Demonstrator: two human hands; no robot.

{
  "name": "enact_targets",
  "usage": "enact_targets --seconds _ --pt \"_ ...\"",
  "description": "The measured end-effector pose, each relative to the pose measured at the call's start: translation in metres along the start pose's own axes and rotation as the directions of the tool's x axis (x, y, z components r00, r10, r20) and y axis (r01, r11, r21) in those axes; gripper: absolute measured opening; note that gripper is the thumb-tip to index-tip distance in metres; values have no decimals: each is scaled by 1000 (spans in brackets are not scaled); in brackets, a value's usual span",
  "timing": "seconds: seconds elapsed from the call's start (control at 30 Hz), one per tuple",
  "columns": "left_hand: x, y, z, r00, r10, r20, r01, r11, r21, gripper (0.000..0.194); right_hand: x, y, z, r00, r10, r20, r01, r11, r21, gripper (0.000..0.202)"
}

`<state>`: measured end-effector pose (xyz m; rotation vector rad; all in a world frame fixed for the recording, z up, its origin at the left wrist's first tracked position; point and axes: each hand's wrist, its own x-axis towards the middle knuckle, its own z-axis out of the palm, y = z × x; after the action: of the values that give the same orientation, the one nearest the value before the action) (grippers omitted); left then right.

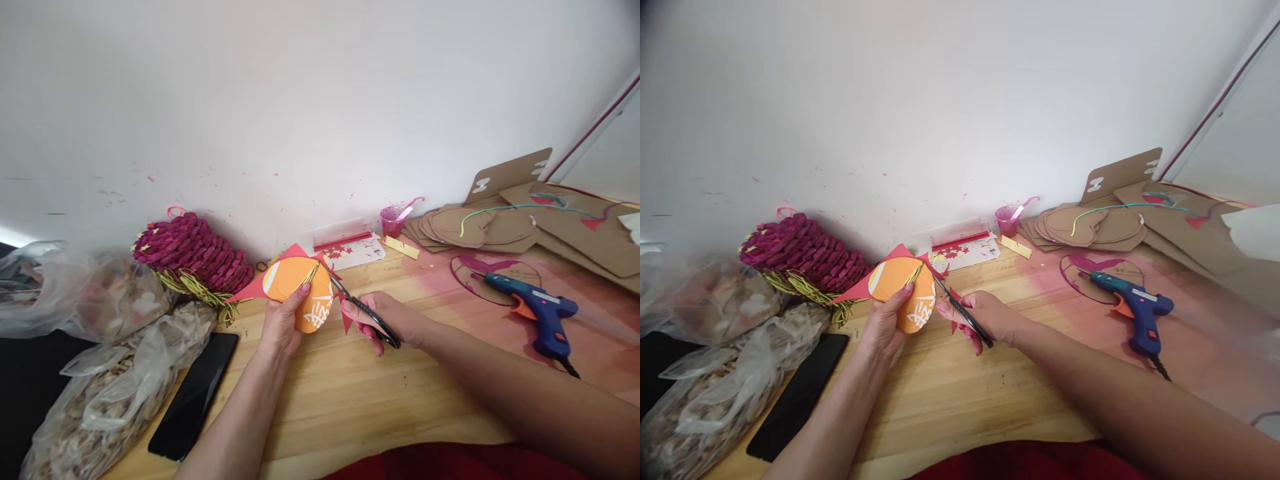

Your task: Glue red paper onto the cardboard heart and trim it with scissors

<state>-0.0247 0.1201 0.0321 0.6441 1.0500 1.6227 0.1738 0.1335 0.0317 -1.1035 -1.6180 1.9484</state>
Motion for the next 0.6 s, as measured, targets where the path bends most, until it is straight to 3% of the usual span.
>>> enact_targets --seconds 0.33,0.6 --pt "-16 -7 10 989 -121 91 122 993 -8 55 6 9 0 991 -106 -84 104 994 -32 54" --pt "-19 -8 10 991 -104 86 105 994 -6 53 3 9 -1 970 -158 -182 127 977 -170 51"
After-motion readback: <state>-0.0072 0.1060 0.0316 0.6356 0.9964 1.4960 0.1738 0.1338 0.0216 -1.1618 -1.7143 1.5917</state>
